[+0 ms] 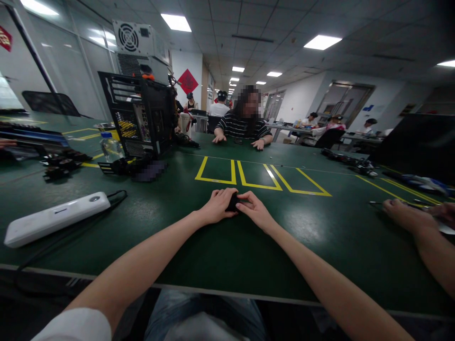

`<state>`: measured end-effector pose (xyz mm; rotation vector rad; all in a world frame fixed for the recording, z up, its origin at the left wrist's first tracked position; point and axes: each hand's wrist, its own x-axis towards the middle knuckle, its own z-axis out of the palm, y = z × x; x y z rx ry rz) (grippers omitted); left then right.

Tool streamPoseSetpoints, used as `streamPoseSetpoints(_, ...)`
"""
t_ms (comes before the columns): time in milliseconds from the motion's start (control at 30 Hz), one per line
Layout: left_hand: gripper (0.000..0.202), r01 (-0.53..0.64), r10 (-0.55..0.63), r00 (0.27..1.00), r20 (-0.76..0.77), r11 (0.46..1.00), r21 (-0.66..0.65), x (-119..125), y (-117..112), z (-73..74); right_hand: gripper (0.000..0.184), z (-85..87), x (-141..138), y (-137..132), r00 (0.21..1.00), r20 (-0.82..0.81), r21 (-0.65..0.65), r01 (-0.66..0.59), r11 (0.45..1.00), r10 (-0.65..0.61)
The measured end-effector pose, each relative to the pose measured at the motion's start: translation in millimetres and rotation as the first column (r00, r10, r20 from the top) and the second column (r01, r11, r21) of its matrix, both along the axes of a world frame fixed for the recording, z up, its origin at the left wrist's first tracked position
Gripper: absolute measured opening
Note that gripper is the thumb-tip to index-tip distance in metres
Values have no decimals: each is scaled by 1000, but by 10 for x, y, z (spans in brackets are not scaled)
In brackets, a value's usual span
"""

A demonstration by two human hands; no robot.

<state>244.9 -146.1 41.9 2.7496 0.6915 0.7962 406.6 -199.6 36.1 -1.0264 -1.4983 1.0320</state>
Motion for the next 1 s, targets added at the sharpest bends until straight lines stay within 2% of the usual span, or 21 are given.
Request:
streamPoseSetpoints(133,54,6,-6,1000,0,1000,1,3,2,0,22,-7,-7,26,999,10,-7,51,999,-51)
streamPoseSetpoints(267,56,-1,1,1000,0,1000,0,12,10,-10,32,7,-1,33,997,35,-27,64,998,-63)
streamPoseSetpoints(400,56,-2,2,1000,-1,1000,4,16,16,-20,32,25,8,22,998,62,-68,15,998,-11)
streamPoseSetpoints(533,55,-7,7,1000,4,1000,5,15,16,-24,30,9,7,16,1000,0,-17,-28,999,28)
streamPoseSetpoints(733,55,-4,4,1000,6,1000,7,5,2,-9,22,-29,-9,37,998,7,-16,62,998,-62)
streamPoseSetpoints(1000,56,-2,2,1000,5,1000,-11,12,10,-12,30,3,-14,25,992,94,-4,89,996,-88)
